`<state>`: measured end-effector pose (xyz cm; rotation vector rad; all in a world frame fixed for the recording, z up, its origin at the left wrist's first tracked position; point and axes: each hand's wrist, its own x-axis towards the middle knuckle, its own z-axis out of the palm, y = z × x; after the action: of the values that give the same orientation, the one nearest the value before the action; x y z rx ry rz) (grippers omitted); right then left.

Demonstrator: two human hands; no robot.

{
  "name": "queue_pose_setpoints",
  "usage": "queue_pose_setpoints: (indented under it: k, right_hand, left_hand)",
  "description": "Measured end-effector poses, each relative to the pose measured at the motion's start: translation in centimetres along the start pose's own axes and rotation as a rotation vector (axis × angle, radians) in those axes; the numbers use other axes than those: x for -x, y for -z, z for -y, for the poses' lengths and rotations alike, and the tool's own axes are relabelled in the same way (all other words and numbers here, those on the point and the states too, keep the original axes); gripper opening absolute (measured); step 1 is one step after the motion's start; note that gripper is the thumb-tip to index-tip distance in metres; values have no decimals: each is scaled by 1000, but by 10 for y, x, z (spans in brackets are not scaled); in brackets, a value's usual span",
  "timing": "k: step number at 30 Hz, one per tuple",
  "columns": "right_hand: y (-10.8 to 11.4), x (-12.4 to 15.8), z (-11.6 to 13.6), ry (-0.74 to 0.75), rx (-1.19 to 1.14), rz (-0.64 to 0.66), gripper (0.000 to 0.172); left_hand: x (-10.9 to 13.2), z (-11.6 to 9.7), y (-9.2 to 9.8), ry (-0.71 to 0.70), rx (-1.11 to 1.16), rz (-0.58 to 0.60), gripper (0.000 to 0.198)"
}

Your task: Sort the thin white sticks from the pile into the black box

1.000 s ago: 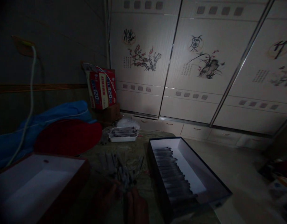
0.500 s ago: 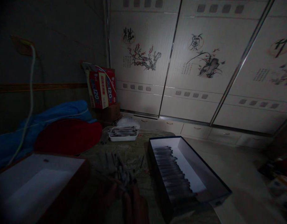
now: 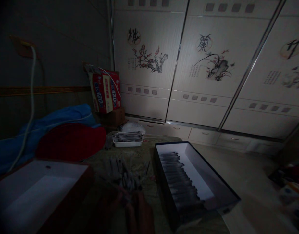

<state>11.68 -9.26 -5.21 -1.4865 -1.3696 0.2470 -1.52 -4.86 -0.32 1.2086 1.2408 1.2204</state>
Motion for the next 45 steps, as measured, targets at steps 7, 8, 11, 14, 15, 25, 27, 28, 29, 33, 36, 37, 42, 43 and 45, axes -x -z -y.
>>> queue_pose_setpoints:
  k: [7, 8, 11, 14, 15, 25, 27, 28, 29, 33, 36, 37, 42, 43, 45]
  right_hand:
    - [16, -23, -1, 10, -98, 84, 37]
    - [19, -27, -3, -63, -79, -3, 40]
    - [27, -35, -11, -216, -51, -163, 46]
    - [31, -38, -14, -269, -86, -171, 49]
    - [31, -39, -14, -284, -98, -175, 50]
    - [30, -36, -7, -209, -90, -198, 46]
    - [29, -35, -9, -192, -63, -203, 48]
    - [29, -35, -10, -181, -52, -201, 48]
    - [28, -34, -11, -171, -44, -195, 48]
    - [24, -30, -17, -162, -37, -180, 47]
    - [18, -24, -23, -149, -34, -126, 50]
    - [16, -21, -24, -145, -28, -103, 51]
    - [5, -7, -13, -141, 42, -128, 59]
    - [5, -6, -8, -127, 47, -109, 59]
    - [5, -7, 1, -84, 37, -40, 57]
  left_hand:
    - [-2, 13, -6, -144, -218, 20, 20]
    - [-1, 16, -7, -188, -264, 1, 19]
    - [5, 25, -14, -356, -478, 13, 13]
    - [17, 29, -23, -496, -683, 160, 16]
    - [21, 28, -27, -525, -745, 211, 21]
    - [15, 37, -34, -634, -1059, 160, 29]
    - [9, 58, -28, -710, -1033, 59, 29]
    - [7, 67, -25, -709, -1016, -7, 31]
    - [6, 75, -22, -694, -982, 2, 34]
    - [1, 77, -16, -561, -810, -97, 33]
    - [-1, 51, -14, -457, -649, -168, 27]
    - [-2, 41, -12, -407, -573, -144, 25]
    - [-4, 6, -2, -129, -191, -277, 22]
    - [-5, 3, 0, -80, -127, -282, 23]
    - [-7, -1, 3, -21, -24, -259, 25]
